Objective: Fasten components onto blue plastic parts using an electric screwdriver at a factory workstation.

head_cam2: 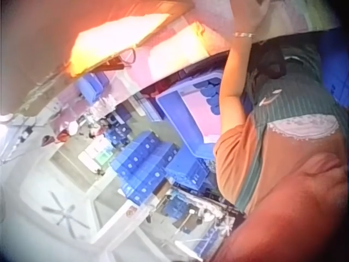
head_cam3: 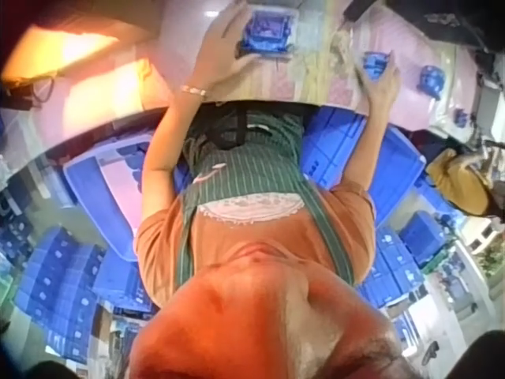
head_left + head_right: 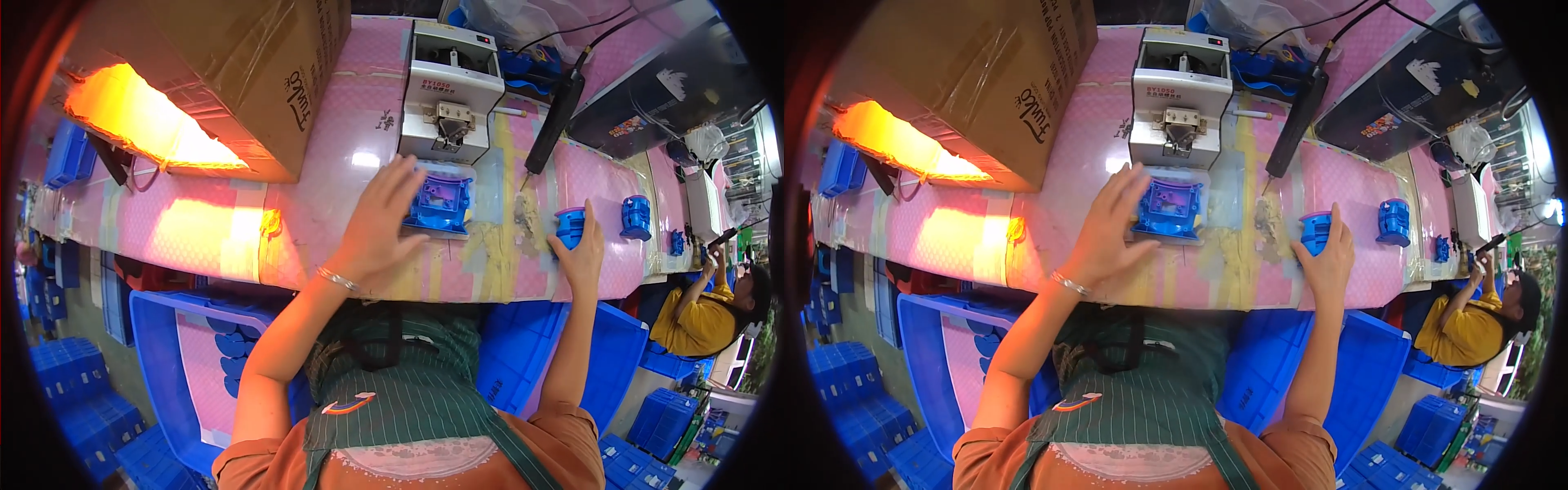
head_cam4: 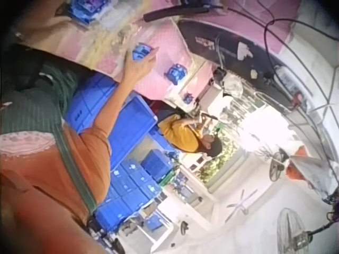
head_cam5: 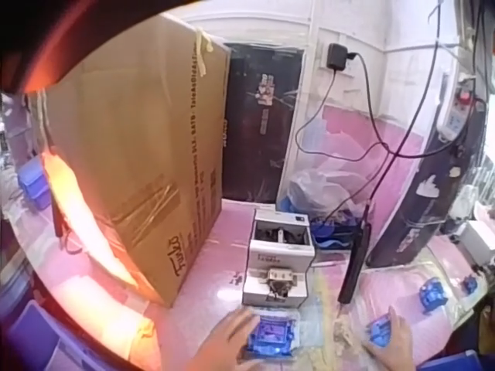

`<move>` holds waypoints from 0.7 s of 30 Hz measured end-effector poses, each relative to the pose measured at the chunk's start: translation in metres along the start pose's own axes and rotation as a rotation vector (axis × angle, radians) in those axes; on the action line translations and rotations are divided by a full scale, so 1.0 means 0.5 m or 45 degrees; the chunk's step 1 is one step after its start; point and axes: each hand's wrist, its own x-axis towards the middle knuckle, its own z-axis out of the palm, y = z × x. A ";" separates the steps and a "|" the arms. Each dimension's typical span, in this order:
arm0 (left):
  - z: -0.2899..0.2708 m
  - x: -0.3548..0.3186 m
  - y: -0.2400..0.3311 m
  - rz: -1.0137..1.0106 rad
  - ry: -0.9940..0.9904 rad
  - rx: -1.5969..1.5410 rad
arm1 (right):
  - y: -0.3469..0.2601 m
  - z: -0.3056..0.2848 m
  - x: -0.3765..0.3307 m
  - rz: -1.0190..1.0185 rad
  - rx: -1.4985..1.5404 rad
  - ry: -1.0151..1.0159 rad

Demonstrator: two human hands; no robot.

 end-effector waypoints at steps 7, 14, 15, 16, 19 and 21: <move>0.074 -0.024 0.036 0.078 0.036 0.314 | -0.132 0.053 0.137 -0.189 0.598 0.251; 0.098 -0.010 0.049 0.045 0.159 0.236 | -0.169 0.133 0.309 0.189 1.249 0.058; 0.099 -0.014 0.049 0.029 0.152 0.232 | -0.196 0.121 0.302 0.149 1.267 0.075; 0.100 -0.013 0.049 0.015 0.144 0.226 | -0.222 0.106 0.294 0.099 1.359 0.111; 0.095 -0.017 0.044 0.007 0.155 0.227 | -0.352 0.019 0.251 -0.023 1.524 0.127; 0.093 -0.018 0.044 -0.012 0.143 0.212 | -0.397 0.013 0.251 -0.159 1.736 0.069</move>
